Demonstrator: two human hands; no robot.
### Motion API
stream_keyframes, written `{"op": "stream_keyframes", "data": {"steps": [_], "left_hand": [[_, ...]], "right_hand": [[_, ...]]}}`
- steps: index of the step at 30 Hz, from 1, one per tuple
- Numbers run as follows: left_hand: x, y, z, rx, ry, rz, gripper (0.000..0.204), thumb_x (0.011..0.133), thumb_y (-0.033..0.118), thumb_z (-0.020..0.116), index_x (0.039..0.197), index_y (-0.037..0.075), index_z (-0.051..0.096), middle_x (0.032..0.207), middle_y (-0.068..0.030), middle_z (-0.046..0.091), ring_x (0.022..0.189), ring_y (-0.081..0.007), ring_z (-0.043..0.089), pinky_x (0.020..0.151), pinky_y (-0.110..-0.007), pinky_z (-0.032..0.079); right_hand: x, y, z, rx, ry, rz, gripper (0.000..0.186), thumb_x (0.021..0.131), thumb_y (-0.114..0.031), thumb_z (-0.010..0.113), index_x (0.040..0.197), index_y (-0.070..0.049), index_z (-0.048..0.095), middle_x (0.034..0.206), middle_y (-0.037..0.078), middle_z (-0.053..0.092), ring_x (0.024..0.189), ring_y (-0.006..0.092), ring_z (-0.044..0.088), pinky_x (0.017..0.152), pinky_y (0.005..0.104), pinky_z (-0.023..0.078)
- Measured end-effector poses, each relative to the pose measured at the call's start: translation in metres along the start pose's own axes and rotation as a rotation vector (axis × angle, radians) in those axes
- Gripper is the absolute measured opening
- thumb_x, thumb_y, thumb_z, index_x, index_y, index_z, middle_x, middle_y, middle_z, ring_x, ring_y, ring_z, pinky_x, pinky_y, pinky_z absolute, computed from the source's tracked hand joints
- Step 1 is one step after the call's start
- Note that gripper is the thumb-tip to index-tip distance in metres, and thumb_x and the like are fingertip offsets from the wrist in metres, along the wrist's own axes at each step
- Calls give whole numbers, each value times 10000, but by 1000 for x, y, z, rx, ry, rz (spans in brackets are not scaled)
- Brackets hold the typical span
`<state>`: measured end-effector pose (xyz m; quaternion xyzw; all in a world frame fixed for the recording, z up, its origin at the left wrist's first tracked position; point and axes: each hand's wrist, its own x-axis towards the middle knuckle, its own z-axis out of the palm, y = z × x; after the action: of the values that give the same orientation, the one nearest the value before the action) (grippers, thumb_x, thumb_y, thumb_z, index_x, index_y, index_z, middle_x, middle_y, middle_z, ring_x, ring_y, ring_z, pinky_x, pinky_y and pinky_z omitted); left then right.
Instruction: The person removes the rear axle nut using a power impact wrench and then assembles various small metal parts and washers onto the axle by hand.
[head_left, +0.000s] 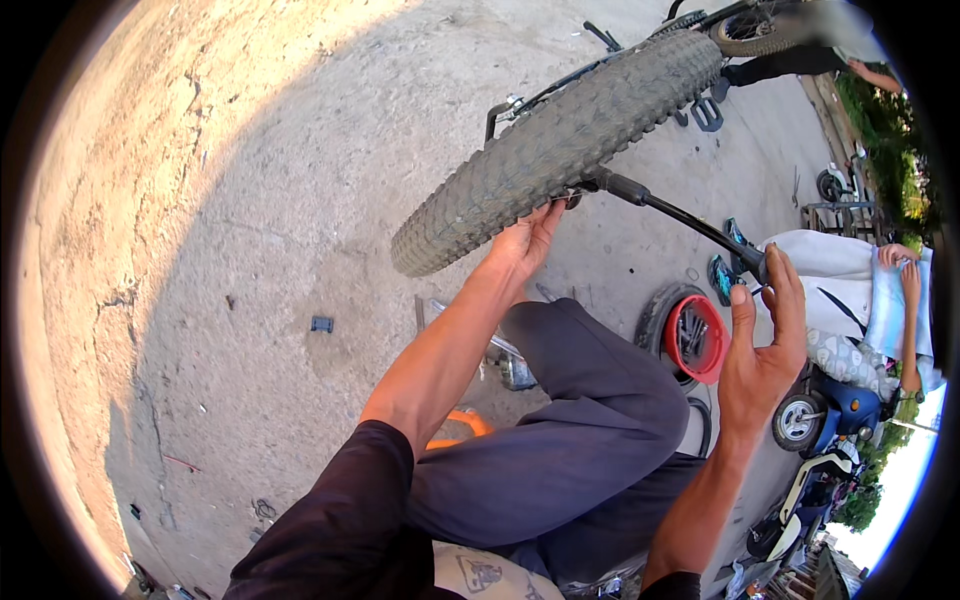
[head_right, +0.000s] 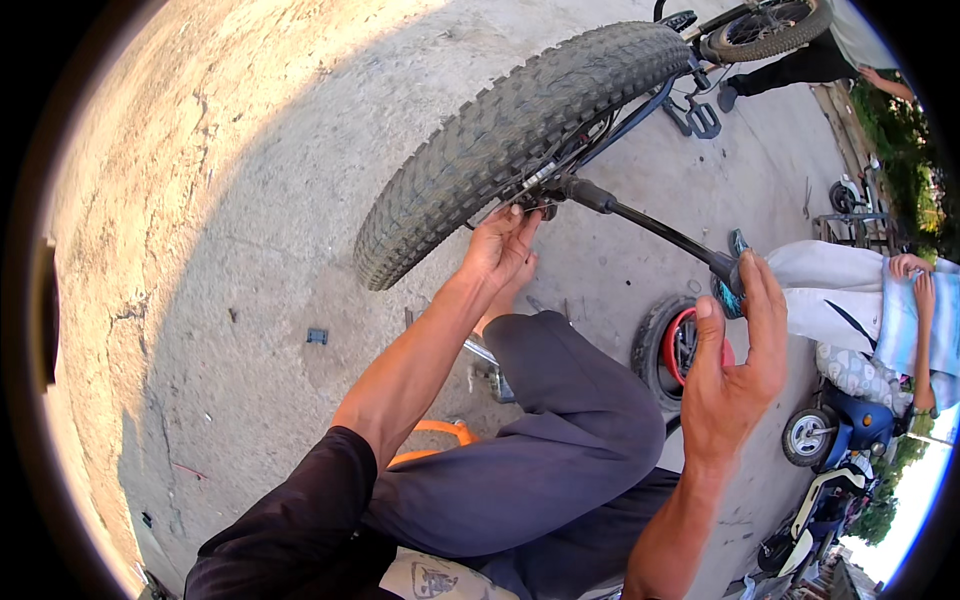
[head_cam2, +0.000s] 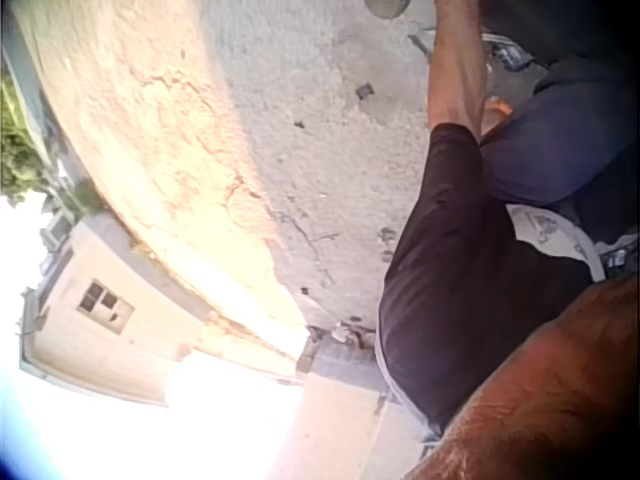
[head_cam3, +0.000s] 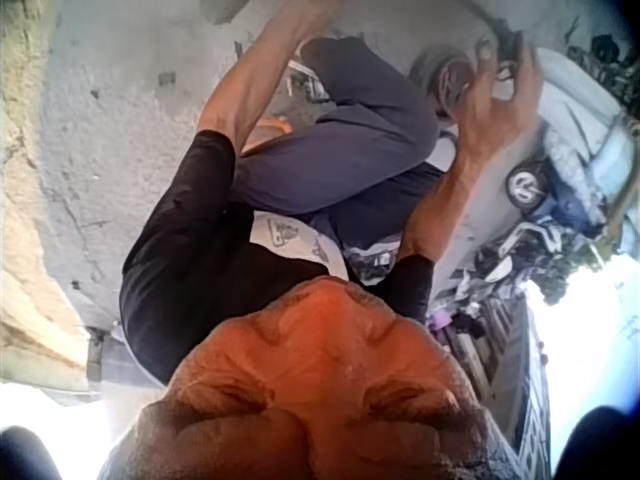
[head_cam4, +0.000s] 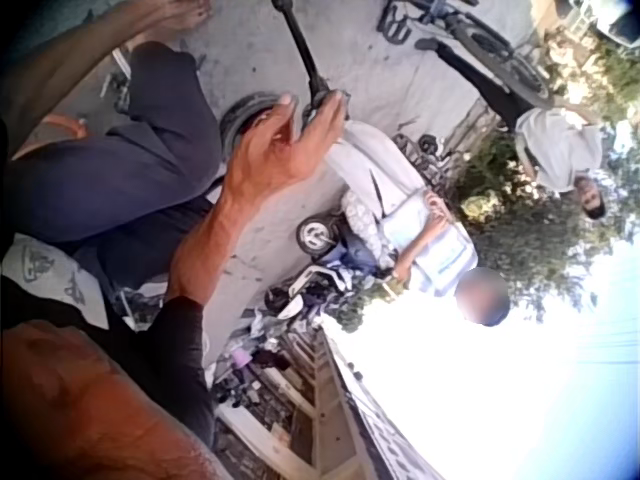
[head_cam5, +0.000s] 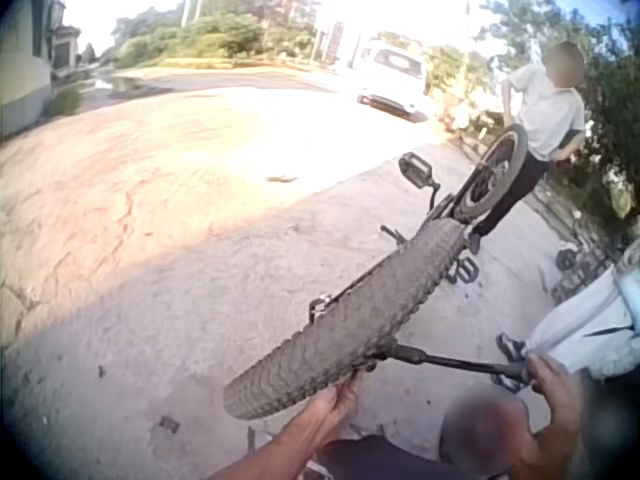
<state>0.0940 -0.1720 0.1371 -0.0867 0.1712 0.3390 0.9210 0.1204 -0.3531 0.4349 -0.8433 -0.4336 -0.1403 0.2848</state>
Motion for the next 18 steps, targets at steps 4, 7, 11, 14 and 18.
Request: {"op": "stream_keyframes", "data": {"steps": [4,7,11,14,18], "left_hand": [[-3,1,2,103,35,-31,178,922,-77,579,1091,-19,584,1074,-119,644,1073,-293,640,1025,-423,546],[-4,6,1,180,18,-16,162,935,-13,581,1095,-17,553,1169,-142,620,1154,-305,606,1119,-427,451],[-5,10,5,191,15,-34,172,929,-58,547,1094,-17,566,1029,-98,634,1100,-304,621,1080,-434,483],[-5,9,6,205,-38,-22,158,952,-52,519,1105,-35,551,1066,-105,617,1117,-297,614,1094,-435,471],[-4,12,-3,250,-105,-29,199,929,40,626,1116,-10,581,1183,-143,630,1179,-273,591,1128,-382,441]], "right_hand": [[-2,3,-1,-45,10,-31,410,896,-20,677,1297,29,604,1298,188,616,1224,299,578,1035,371,428],[-1,4,0,-50,22,-39,415,885,-11,679,1292,26,608,1293,190,619,1219,311,582,1039,373,424],[-1,8,1,-30,21,-69,422,873,-4,684,1290,10,613,1294,184,618,1209,317,590,1023,369,435],[-2,11,0,15,33,-68,426,872,-1,683,1293,-4,615,1293,178,619,1203,314,594,999,362,452],[-4,13,1,40,39,-73,425,872,6,680,1292,-8,617,1291,176,621,1196,310,599,983,356,462]]}}
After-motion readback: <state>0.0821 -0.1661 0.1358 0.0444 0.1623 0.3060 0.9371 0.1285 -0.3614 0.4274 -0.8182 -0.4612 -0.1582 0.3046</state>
